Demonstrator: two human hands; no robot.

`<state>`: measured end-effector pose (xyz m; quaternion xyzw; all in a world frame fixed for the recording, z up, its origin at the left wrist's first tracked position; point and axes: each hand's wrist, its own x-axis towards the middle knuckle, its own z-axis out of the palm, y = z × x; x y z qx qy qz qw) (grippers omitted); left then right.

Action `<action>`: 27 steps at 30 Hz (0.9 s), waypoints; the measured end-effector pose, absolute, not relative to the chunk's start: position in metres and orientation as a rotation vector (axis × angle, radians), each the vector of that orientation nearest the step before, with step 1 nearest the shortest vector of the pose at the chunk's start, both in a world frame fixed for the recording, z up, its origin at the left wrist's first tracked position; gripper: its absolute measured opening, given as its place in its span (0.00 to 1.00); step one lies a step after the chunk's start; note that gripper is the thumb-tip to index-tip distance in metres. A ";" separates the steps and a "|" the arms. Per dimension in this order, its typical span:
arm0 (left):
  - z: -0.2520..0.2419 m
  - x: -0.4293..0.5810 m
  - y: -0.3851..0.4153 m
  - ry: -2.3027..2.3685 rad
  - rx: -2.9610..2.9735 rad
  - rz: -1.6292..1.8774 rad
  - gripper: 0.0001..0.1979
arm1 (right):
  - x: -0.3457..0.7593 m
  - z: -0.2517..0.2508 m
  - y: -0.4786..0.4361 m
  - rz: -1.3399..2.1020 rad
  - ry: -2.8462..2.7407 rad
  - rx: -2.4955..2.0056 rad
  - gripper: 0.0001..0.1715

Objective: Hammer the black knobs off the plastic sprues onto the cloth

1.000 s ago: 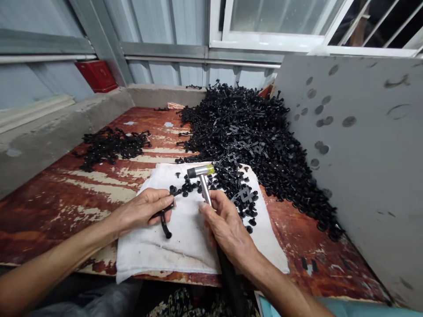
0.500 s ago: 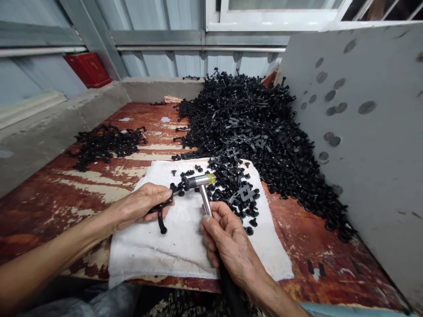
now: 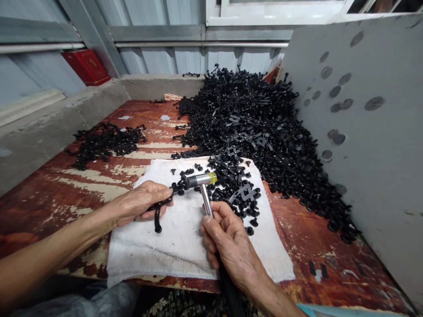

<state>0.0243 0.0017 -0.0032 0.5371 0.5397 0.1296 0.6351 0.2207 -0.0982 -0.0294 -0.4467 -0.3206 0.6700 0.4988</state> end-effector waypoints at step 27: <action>-0.003 0.022 0.004 1.270 1.322 0.247 0.17 | 0.241 -0.010 -0.073 0.051 -2.188 -1.282 0.33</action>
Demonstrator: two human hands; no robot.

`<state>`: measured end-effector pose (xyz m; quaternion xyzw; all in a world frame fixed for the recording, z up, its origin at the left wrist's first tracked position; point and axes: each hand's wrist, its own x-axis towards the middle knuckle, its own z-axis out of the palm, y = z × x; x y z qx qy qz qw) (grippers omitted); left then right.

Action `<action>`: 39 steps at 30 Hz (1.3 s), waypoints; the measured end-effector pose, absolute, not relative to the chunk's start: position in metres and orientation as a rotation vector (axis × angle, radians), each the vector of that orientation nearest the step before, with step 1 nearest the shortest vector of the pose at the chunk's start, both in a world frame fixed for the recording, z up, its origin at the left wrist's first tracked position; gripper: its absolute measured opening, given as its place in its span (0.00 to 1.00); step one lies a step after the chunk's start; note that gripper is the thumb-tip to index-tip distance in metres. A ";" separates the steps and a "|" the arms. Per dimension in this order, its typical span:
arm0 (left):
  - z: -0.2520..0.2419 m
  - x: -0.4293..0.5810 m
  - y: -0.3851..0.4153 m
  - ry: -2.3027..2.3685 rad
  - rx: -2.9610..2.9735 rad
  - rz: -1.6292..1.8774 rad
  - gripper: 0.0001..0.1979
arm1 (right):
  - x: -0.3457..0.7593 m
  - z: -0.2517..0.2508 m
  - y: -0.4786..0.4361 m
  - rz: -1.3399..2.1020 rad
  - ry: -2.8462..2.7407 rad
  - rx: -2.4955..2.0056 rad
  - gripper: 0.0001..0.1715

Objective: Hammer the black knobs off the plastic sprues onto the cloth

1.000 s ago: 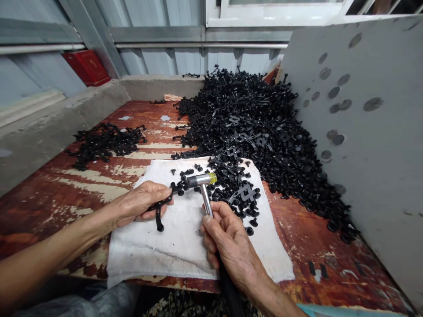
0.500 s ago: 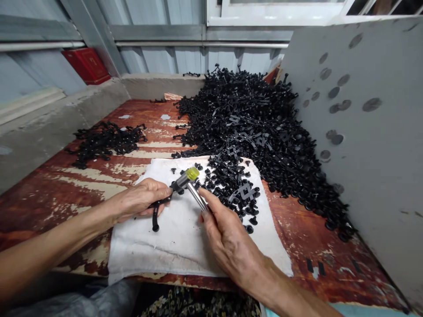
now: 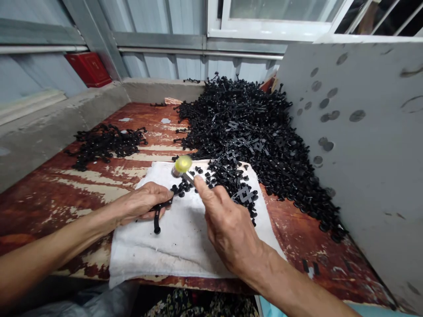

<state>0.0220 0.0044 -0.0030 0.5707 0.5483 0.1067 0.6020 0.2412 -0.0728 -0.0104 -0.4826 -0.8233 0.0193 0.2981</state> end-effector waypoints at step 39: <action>0.005 0.010 -0.041 1.224 1.571 0.430 0.25 | 0.201 0.003 -0.090 1.415 -1.274 -1.373 0.20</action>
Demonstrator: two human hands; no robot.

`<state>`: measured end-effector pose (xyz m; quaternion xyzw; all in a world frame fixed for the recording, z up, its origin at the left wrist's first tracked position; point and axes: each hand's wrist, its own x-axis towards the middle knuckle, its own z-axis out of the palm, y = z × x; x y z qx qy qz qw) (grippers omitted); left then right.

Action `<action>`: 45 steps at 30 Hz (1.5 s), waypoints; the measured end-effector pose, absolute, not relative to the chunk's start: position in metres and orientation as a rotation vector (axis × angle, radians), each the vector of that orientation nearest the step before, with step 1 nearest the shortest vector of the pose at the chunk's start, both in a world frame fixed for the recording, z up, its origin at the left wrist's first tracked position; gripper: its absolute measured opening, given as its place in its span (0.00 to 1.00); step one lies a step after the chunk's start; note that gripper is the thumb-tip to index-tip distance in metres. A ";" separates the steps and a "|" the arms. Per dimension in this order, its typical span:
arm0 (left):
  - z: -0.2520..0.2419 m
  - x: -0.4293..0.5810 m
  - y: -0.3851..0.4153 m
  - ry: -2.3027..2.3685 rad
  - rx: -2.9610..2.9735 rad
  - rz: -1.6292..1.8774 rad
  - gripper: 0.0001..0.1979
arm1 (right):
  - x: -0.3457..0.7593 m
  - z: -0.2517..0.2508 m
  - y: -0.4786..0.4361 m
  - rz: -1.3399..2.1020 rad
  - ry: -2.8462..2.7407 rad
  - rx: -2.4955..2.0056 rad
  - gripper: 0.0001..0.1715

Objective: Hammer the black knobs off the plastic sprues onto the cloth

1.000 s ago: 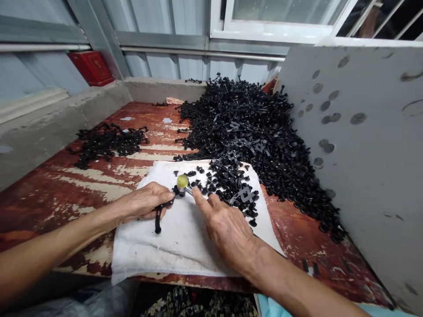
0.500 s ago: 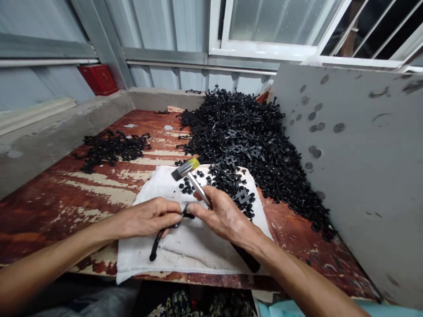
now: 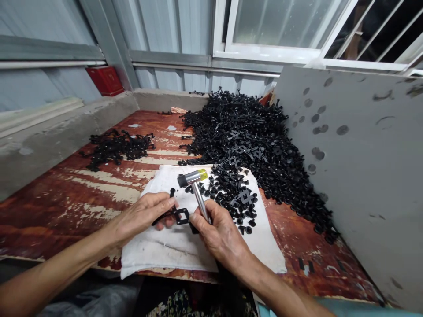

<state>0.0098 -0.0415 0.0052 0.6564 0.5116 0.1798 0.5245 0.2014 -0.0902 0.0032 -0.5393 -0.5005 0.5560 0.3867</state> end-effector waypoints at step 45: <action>-0.006 0.023 0.010 1.302 2.032 0.334 0.16 | 0.221 -0.026 -0.101 1.660 -0.744 -1.128 0.19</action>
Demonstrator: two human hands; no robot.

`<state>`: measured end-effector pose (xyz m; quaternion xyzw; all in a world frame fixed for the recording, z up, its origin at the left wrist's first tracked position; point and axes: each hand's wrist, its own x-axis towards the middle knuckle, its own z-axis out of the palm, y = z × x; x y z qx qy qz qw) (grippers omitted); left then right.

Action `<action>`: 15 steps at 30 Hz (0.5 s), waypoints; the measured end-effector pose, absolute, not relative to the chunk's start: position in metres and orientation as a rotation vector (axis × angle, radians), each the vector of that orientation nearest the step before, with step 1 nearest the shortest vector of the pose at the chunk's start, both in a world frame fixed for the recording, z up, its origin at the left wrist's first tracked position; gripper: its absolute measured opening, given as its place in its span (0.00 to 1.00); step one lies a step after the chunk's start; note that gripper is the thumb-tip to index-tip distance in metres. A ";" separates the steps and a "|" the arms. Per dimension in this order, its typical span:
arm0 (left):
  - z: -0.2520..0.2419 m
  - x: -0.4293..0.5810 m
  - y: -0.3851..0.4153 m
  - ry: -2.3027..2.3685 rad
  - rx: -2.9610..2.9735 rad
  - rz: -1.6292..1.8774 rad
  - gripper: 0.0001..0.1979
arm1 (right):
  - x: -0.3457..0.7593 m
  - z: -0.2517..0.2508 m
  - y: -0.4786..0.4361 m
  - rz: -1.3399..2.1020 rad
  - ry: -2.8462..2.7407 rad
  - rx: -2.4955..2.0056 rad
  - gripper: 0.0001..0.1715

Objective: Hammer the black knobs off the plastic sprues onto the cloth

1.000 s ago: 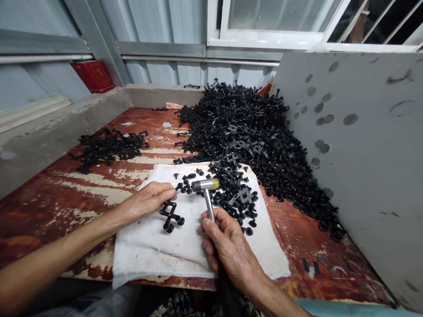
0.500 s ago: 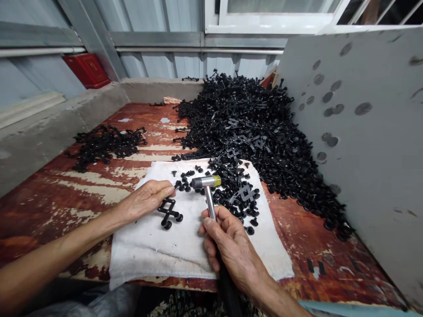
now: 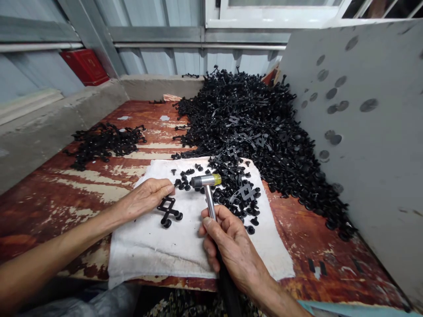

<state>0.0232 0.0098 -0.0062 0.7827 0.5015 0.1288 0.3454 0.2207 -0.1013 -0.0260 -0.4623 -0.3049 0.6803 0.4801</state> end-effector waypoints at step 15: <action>-0.007 0.023 0.010 1.312 2.059 0.276 0.17 | 0.221 -0.025 -0.101 1.679 -0.713 -1.103 0.20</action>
